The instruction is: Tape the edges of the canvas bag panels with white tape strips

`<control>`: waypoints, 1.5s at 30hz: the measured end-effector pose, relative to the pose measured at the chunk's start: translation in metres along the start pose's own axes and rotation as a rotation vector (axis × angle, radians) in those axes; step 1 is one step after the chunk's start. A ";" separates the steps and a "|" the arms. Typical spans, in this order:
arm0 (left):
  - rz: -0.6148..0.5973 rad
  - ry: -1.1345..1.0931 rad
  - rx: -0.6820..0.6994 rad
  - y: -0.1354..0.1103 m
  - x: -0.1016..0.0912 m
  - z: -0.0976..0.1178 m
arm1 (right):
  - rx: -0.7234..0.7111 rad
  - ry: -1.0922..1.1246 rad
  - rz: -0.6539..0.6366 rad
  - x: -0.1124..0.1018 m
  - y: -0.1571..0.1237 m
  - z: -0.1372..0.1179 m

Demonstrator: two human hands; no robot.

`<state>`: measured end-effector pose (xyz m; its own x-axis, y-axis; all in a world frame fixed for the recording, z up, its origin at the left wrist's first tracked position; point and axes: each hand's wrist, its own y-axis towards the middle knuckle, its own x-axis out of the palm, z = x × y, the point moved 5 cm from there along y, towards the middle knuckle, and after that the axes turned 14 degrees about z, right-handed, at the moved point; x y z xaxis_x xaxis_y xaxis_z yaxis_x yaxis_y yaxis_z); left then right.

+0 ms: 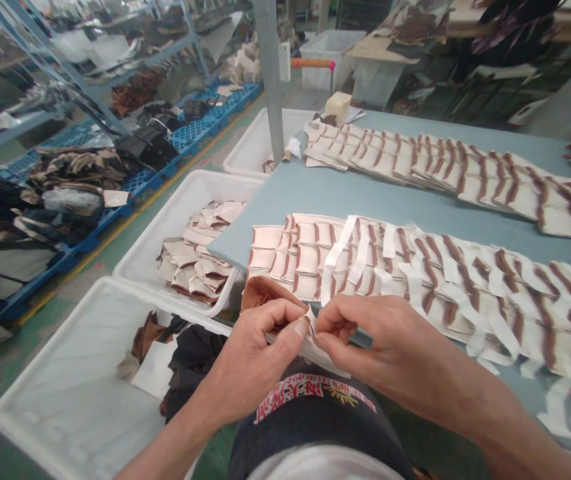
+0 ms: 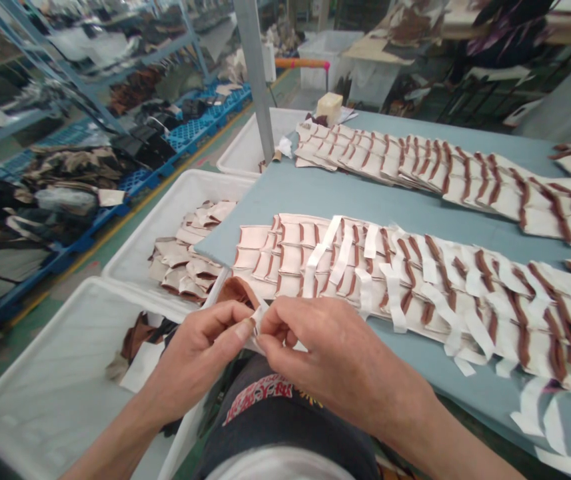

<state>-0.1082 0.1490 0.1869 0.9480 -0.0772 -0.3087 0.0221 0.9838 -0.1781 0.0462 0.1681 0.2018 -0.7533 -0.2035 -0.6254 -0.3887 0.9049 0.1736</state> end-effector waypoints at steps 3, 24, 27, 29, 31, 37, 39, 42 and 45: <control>-0.008 0.046 0.000 -0.001 0.001 0.000 | 0.020 -0.017 -0.015 0.000 0.000 0.001; 0.121 0.079 0.020 -0.004 0.006 -0.003 | -0.069 -0.303 -0.012 0.004 -0.005 -0.004; 0.158 0.104 0.036 -0.004 0.007 -0.003 | -0.025 -0.264 0.001 0.004 -0.002 -0.002; 0.177 0.088 0.028 -0.003 0.007 -0.004 | 0.026 -0.185 0.019 0.005 0.001 -0.001; 0.178 0.045 0.000 -0.001 0.007 -0.006 | 0.101 -0.076 0.013 0.008 0.004 0.002; 0.060 -0.117 -0.099 0.001 0.008 -0.012 | 0.146 0.035 0.009 0.013 0.001 0.004; 0.026 -0.104 -0.088 0.001 0.007 -0.012 | 0.071 -0.011 0.048 0.012 -0.002 0.001; 0.007 -0.051 -0.073 0.002 0.007 -0.012 | -0.049 -0.102 0.124 0.012 -0.007 -0.003; 0.005 -0.047 -0.083 0.001 0.008 -0.016 | -0.130 -0.189 0.160 0.015 -0.009 -0.005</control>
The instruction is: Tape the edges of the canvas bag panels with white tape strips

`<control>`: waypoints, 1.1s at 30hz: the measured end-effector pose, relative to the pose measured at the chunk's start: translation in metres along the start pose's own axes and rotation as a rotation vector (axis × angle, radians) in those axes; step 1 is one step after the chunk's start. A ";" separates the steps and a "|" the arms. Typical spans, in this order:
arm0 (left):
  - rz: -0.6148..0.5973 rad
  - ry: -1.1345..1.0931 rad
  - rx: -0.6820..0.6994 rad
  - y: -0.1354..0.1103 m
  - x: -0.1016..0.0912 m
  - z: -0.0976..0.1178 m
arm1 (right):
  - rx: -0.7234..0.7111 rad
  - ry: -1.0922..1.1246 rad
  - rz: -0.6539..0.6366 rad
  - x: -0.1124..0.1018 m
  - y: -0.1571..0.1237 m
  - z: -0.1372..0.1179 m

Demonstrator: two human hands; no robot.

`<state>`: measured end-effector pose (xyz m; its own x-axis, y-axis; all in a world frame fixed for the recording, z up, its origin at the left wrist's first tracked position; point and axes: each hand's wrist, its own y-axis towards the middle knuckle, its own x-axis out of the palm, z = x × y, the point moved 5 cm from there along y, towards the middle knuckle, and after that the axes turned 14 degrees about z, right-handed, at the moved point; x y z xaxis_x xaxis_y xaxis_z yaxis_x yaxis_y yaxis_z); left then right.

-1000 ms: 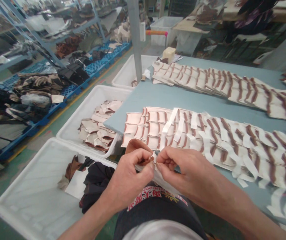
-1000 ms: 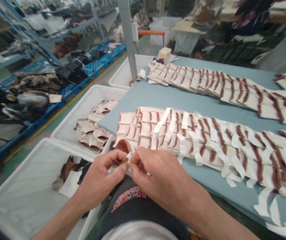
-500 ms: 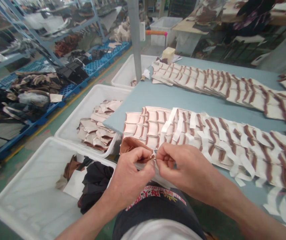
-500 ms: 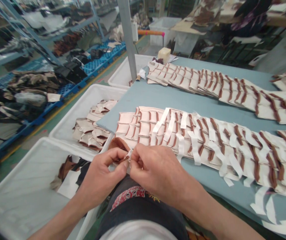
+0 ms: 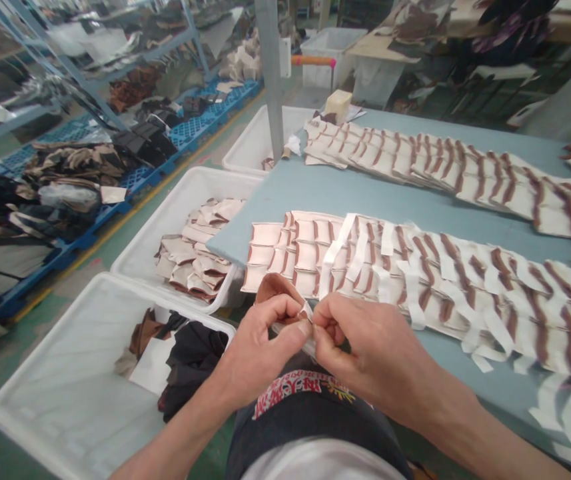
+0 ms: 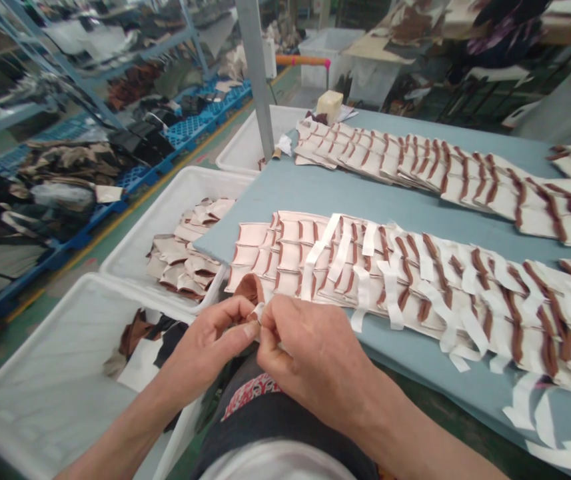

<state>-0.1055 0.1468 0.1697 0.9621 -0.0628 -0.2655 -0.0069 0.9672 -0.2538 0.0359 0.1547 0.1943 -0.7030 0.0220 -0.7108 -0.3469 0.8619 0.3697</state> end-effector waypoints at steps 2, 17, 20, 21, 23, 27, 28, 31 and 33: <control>-0.001 -0.043 -0.016 0.000 0.002 -0.003 | -0.060 -0.057 0.044 0.001 -0.001 -0.001; 0.038 -0.221 -0.062 -0.006 0.005 -0.021 | -0.292 -0.298 0.234 0.009 -0.006 -0.012; 0.045 -0.209 -0.069 -0.005 0.005 -0.021 | -0.300 -0.294 0.244 0.011 -0.007 -0.012; 0.042 -0.197 -0.074 -0.004 0.005 -0.020 | -0.297 -0.289 0.242 0.012 -0.008 -0.011; 0.048 -0.156 -0.084 -0.003 0.005 -0.019 | -0.281 -0.269 0.222 0.013 -0.008 -0.009; 0.052 -0.093 -0.100 -0.003 0.002 -0.016 | -0.136 -0.114 0.116 0.013 -0.007 0.002; 0.045 -0.090 -0.105 -0.003 0.002 -0.015 | -0.079 -0.053 0.084 0.011 -0.007 0.005; 0.033 -0.066 -0.096 -0.005 0.001 -0.010 | 0.045 0.064 0.025 0.005 -0.004 0.011; 0.054 -0.021 -0.045 -0.005 0.000 -0.005 | 0.065 0.053 0.005 0.000 -0.001 0.012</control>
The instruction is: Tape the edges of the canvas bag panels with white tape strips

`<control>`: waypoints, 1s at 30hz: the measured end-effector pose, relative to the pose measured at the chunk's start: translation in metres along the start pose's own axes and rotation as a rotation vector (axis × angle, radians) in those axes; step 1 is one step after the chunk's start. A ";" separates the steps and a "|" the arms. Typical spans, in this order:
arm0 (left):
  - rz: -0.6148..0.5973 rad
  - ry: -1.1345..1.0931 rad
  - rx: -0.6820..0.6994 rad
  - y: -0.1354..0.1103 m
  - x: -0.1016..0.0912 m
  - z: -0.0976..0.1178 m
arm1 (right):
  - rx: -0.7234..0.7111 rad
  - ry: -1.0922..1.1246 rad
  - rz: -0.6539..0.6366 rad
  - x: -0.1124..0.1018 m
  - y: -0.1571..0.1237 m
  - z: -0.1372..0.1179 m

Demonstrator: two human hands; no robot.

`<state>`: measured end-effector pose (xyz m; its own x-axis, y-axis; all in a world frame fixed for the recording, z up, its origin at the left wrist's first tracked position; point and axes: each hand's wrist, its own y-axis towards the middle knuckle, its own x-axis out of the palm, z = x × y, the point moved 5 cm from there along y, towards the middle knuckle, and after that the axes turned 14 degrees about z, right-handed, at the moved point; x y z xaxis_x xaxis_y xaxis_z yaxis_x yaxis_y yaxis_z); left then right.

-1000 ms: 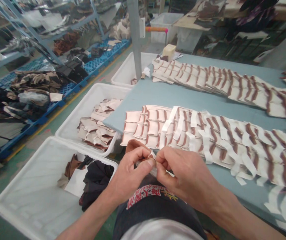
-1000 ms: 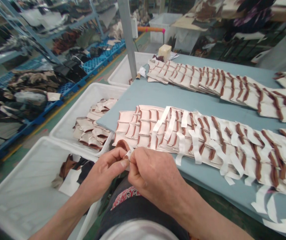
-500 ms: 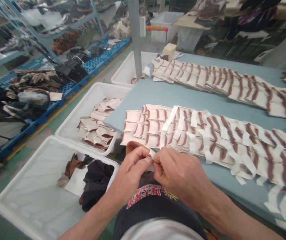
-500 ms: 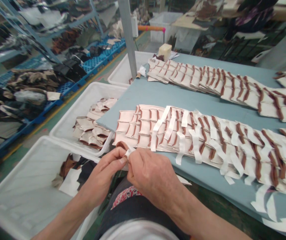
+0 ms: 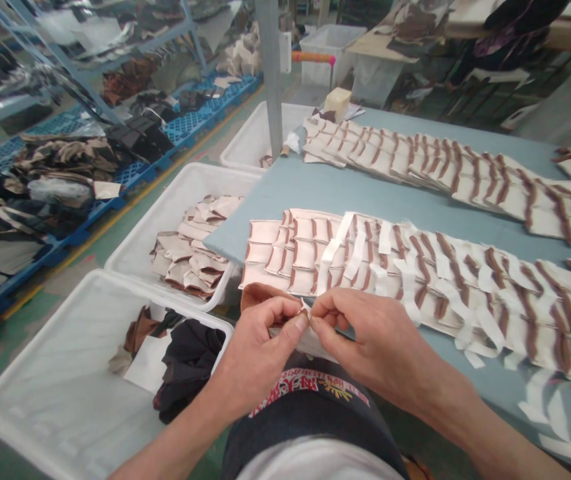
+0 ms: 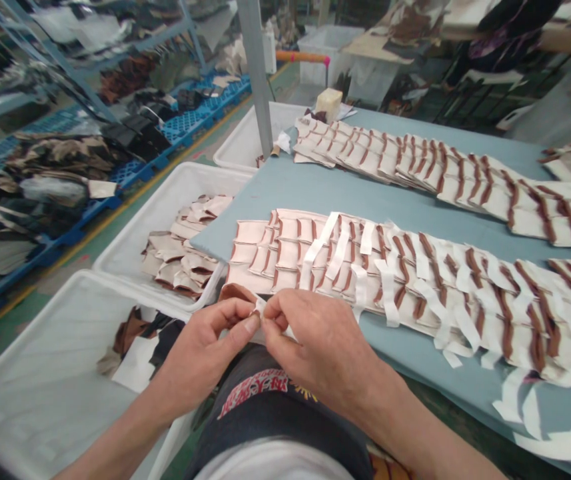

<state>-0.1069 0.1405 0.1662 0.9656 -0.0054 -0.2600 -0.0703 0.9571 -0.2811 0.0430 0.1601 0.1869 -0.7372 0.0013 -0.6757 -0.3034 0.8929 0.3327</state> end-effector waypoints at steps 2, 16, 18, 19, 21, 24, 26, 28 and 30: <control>0.015 0.035 0.061 0.000 0.000 0.003 | 0.001 -0.037 -0.028 -0.003 0.003 0.000; 0.042 0.128 0.099 0.002 0.008 -0.007 | 0.140 -0.427 -0.497 0.007 0.021 0.001; 0.026 0.104 0.086 0.004 0.009 -0.008 | 0.096 -0.426 -0.516 0.011 0.023 0.000; 0.019 0.090 0.075 0.005 0.010 -0.010 | 0.076 -0.414 -0.520 0.013 0.023 0.001; 0.018 0.057 0.045 0.009 0.012 -0.013 | 0.044 -0.379 -0.514 0.016 0.024 0.003; 0.057 -0.004 -0.011 0.015 0.015 -0.019 | 0.019 -0.349 -0.504 0.020 0.026 0.007; 0.083 -0.028 -0.026 0.018 0.019 -0.022 | 0.007 -0.368 -0.510 0.023 0.025 0.009; 0.096 -0.020 -0.021 0.020 0.022 -0.024 | -0.041 -0.394 -0.508 0.026 0.024 0.011; 0.090 0.018 0.012 0.021 0.023 -0.024 | -0.118 -0.387 -0.475 0.027 0.023 0.013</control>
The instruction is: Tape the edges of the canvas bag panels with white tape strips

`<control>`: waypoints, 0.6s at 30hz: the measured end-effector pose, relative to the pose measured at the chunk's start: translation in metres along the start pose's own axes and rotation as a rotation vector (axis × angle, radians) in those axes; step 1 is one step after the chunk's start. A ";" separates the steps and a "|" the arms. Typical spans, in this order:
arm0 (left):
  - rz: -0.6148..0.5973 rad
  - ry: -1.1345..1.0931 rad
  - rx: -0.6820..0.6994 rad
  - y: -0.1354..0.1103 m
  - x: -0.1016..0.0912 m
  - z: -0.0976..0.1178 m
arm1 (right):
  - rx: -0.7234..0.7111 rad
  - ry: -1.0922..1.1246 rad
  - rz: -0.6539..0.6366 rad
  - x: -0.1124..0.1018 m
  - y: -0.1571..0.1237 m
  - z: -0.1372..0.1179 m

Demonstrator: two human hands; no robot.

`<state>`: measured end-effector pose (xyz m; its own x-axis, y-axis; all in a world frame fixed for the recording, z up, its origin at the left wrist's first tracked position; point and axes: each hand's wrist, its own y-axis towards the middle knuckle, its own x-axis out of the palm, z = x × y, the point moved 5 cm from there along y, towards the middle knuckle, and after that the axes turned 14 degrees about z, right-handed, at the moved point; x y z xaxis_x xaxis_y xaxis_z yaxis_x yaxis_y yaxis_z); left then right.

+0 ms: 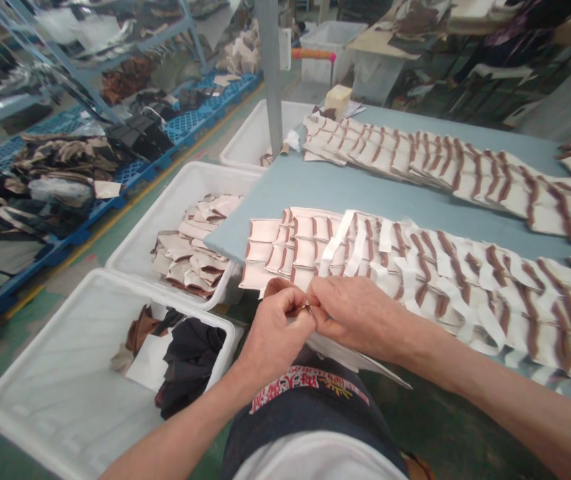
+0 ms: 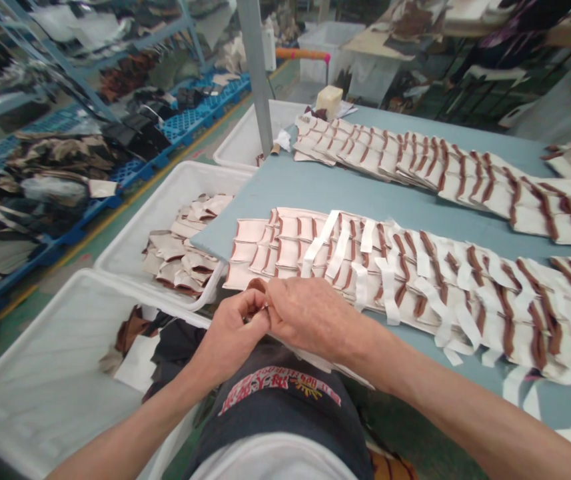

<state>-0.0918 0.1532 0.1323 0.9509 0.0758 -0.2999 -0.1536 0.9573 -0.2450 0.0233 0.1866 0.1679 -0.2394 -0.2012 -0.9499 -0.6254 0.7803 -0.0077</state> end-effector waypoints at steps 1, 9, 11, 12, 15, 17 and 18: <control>-0.016 0.015 0.020 0.000 0.000 0.001 | -0.031 0.019 0.022 0.000 -0.001 0.002; -0.261 -0.043 0.042 -0.002 -0.005 0.014 | -0.052 0.743 -0.054 -0.012 -0.003 0.020; -0.288 -0.063 0.031 -0.004 -0.007 0.018 | -0.042 0.786 -0.067 -0.014 -0.004 0.019; -0.294 -0.070 0.030 -0.006 -0.008 0.019 | -0.043 0.796 -0.064 -0.015 -0.004 0.017; -0.275 -0.076 0.050 -0.009 -0.009 0.022 | -0.042 0.815 -0.049 -0.015 -0.005 0.014; -0.242 -0.078 0.064 -0.011 -0.009 0.023 | -0.025 0.805 -0.029 -0.014 -0.006 0.014; -0.225 -0.082 0.068 -0.013 -0.009 0.024 | -0.016 0.795 -0.018 -0.014 -0.007 0.014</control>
<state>-0.0922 0.1471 0.1599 0.9782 -0.1219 -0.1683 0.0806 0.9690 -0.2334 0.0409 0.1924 0.1772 -0.6838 -0.5806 -0.4420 -0.6434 0.7655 -0.0103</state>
